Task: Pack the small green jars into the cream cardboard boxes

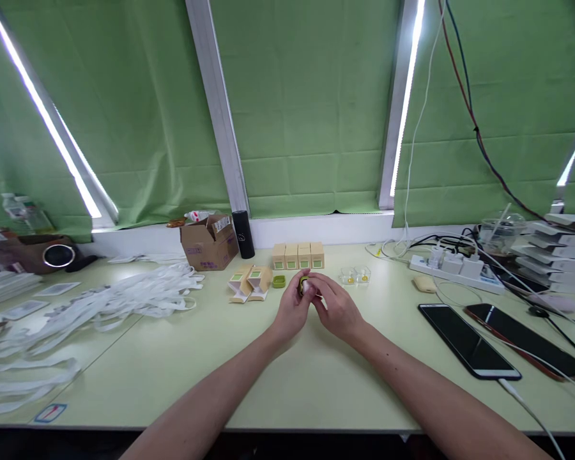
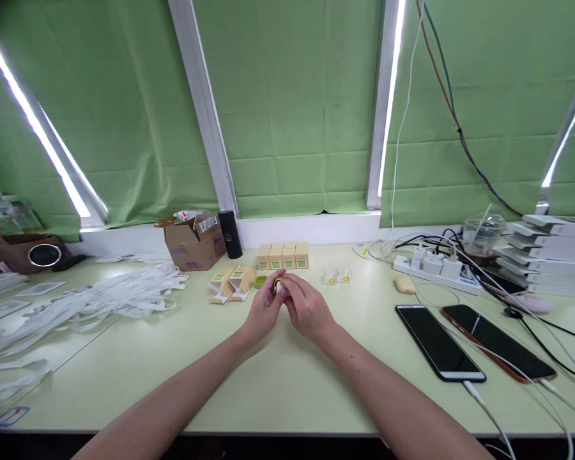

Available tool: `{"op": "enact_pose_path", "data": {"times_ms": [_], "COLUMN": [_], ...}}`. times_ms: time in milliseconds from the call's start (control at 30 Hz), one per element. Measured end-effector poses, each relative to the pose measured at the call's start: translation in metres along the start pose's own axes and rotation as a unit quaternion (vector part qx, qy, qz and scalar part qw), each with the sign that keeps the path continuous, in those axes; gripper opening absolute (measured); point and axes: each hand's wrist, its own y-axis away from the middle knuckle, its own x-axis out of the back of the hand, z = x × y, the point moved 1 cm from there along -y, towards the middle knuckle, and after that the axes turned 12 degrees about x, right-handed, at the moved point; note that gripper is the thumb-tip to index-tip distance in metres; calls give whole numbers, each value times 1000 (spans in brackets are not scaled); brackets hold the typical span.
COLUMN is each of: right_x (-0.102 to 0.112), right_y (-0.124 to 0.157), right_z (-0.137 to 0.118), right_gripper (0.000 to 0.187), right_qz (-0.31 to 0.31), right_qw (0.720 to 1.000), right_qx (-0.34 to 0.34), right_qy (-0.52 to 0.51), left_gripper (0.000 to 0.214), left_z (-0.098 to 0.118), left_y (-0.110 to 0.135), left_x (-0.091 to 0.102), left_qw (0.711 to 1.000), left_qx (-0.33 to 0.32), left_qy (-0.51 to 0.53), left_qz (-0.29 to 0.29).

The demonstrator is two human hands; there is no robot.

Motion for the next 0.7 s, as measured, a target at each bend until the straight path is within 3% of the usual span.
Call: {"op": "enact_pose_path", "data": {"times_ms": [233, 467, 567, 700], "right_x": [1, 0, -2, -6], "right_y": [0, 1, 2, 1], "right_z": [-2, -1, 1, 4], "right_gripper": [50, 40, 41, 38], "right_qz": [19, 33, 63, 111], "right_qw": [989, 976, 949, 884], "right_qx": [-126, -193, -252, -329], "right_qy": [-75, -100, -179, -313], "left_gripper": [70, 68, 65, 46], "left_z": [4, 3, 3, 2], "left_y": [-4, -2, -3, -5], "left_x": [4, 4, 9, 19], "left_qw": [992, 993, 996, 997], "left_qx": [26, 63, 59, -10], "left_qy": [116, 92, 58, -66], "left_qz": [-30, -39, -17, 38]}}
